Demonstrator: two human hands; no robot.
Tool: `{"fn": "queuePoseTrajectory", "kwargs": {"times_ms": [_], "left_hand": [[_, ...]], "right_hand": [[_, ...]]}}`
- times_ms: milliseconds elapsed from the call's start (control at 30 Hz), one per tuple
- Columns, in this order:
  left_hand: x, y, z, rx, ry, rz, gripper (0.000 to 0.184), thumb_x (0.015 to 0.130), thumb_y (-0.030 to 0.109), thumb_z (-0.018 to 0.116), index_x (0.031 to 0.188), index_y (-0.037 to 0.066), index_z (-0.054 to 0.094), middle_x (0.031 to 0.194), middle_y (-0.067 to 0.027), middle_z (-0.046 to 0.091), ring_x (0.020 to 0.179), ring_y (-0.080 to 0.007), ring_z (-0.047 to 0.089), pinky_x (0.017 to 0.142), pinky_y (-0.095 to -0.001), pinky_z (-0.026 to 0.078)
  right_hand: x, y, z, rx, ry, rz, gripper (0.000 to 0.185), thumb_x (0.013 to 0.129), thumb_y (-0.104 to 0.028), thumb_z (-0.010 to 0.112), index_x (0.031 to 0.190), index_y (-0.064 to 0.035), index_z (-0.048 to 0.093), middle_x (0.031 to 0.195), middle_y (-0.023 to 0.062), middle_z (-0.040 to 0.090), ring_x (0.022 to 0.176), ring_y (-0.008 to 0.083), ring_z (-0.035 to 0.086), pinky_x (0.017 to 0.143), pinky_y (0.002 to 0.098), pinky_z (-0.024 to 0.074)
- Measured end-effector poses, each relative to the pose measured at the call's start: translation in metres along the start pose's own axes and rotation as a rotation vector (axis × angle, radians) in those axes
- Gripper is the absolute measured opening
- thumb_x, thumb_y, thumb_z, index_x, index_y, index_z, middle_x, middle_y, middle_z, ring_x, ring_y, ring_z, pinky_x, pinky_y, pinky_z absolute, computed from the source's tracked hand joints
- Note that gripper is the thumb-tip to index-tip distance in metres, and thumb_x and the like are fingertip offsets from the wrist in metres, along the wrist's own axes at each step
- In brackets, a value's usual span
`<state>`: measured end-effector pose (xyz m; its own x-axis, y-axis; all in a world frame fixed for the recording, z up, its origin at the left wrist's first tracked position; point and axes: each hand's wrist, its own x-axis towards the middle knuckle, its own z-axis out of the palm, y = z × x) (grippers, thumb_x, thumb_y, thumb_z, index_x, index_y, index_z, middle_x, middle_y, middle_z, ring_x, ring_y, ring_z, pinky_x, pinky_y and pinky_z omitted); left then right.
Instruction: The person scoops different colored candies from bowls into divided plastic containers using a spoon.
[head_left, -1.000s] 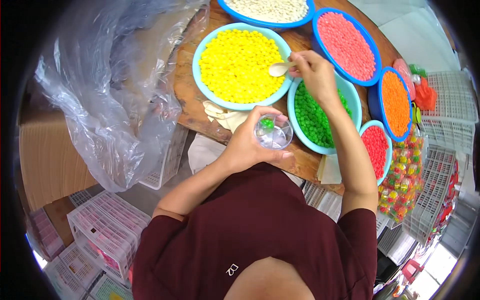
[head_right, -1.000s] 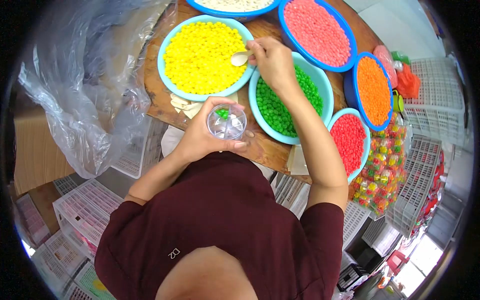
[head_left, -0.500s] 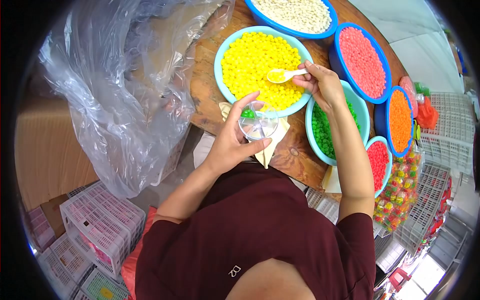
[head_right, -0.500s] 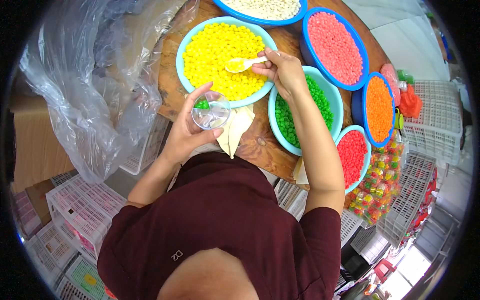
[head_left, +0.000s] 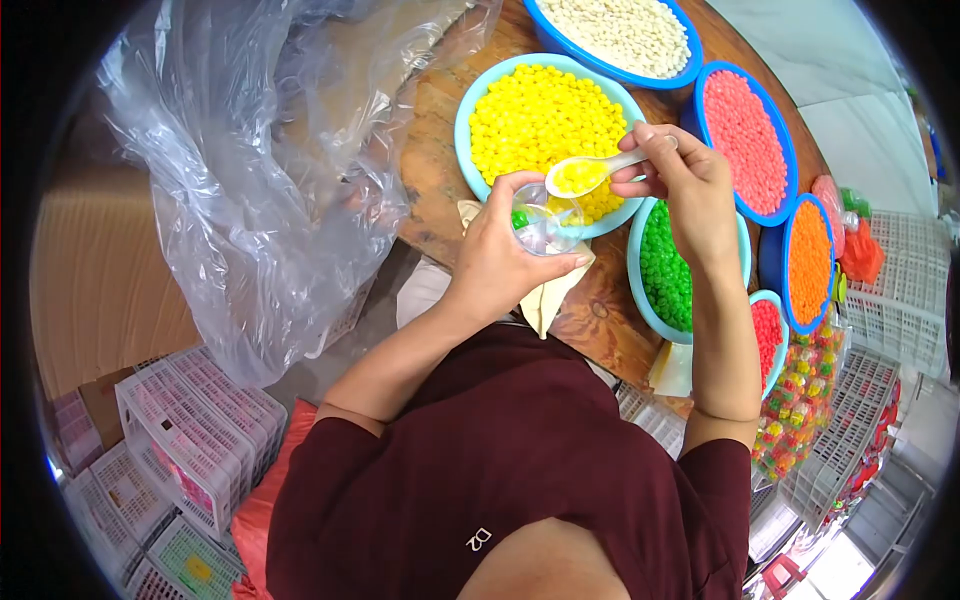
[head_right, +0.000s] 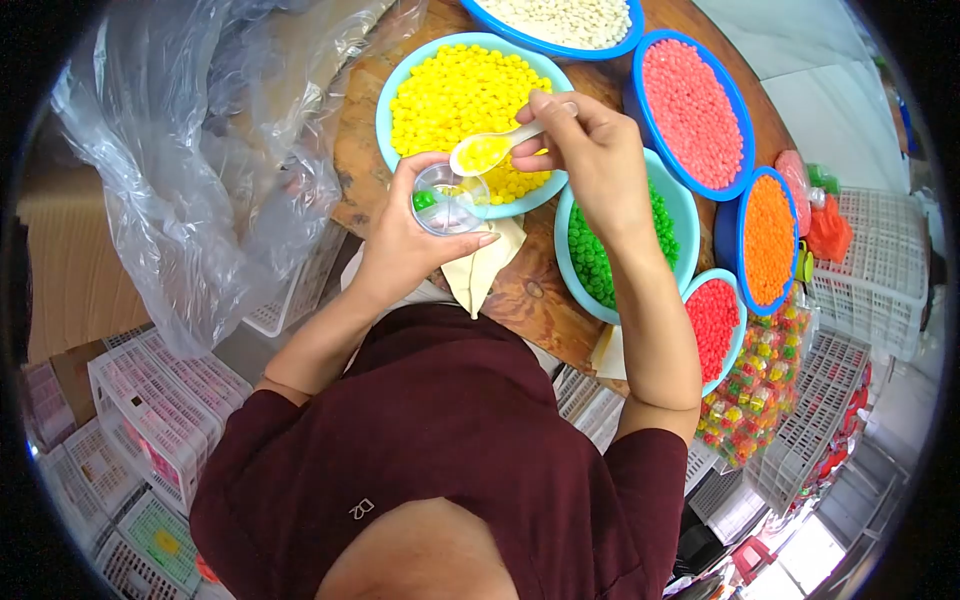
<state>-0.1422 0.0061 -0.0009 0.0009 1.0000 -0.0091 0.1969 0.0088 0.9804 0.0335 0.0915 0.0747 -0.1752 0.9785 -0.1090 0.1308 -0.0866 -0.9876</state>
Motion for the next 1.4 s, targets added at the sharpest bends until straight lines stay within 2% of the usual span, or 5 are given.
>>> {"fn": "queuePoseTrajectory", "kwargs": {"times_ms": [267, 467, 700, 967, 1400], "left_hand": [[0.006, 0.008, 0.006, 0.035, -0.004, 0.028, 0.083, 0.064, 0.031, 0.089, 0.128, 0.005, 0.044, 0.116, -0.0199, 0.060, 0.110, -0.0344, 0.059, 0.094, -0.0414, 0.047], [0.011, -0.001, 0.005, -0.145, -0.037, 0.063, 0.082, 0.067, 0.030, 0.089, 0.130, 0.004, 0.043, 0.117, -0.0178, 0.059, 0.111, -0.0294, 0.059, 0.094, -0.0378, 0.047], [0.013, 0.008, -0.001, -0.617, -0.221, -0.053, 0.081, 0.077, 0.007, 0.079, 0.142, 0.004, 0.031, 0.131, -0.0123, 0.043, 0.120, -0.0228, 0.050, 0.101, -0.0335, 0.044], [0.027, 0.008, -0.007, -0.759, -0.266, -0.126, 0.089, 0.074, 0.002, 0.079, 0.147, 0.006, 0.029, 0.133, -0.0122, 0.040, 0.128, -0.0222, 0.043, 0.105, -0.0366, 0.043], [0.052, 0.008, -0.001, -0.364, -0.124, 0.050, 0.077, 0.069, 0.014, 0.086, 0.131, 0.004, 0.040, 0.122, -0.0123, 0.053, 0.119, -0.0218, 0.050, 0.102, -0.0355, 0.040]], "right_hand": [[-0.025, -0.026, 0.029, -0.924, -0.079, -0.804, 0.008, 0.085, -0.006, 0.066, 0.091, -0.0006, 0.064, 0.077, 0.0118, 0.058, 0.064, 0.0271, 0.063, 0.053, 0.0365, 0.0509], [0.013, -0.035, 0.014, -0.945, 0.046, -0.921, 0.008, 0.084, -0.004, 0.066, 0.091, -0.0029, 0.064, 0.081, 0.0123, 0.059, 0.069, 0.0299, 0.062, 0.059, 0.0384, 0.0507], [0.194, 0.048, -0.079, -0.799, 0.371, -0.354, 0.026, 0.091, -0.024, 0.060, 0.095, -0.0015, 0.073, 0.071, 0.0133, 0.070, 0.065, 0.0205, 0.069, 0.064, 0.0340, 0.0527], [0.251, 0.080, -0.051, 0.037, 0.218, 0.297, 0.022, 0.093, -0.013, 0.058, 0.094, 0.0065, 0.068, 0.079, 0.0189, 0.069, 0.064, 0.0241, 0.070, 0.056, 0.0318, 0.0568], [0.226, 0.066, -0.087, 0.389, 0.204, 0.214, 0.024, 0.099, -0.010, 0.050, 0.104, 0.0128, 0.055, 0.075, 0.0097, 0.055, 0.075, 0.0274, 0.068, 0.077, 0.0353, 0.0619]]}}
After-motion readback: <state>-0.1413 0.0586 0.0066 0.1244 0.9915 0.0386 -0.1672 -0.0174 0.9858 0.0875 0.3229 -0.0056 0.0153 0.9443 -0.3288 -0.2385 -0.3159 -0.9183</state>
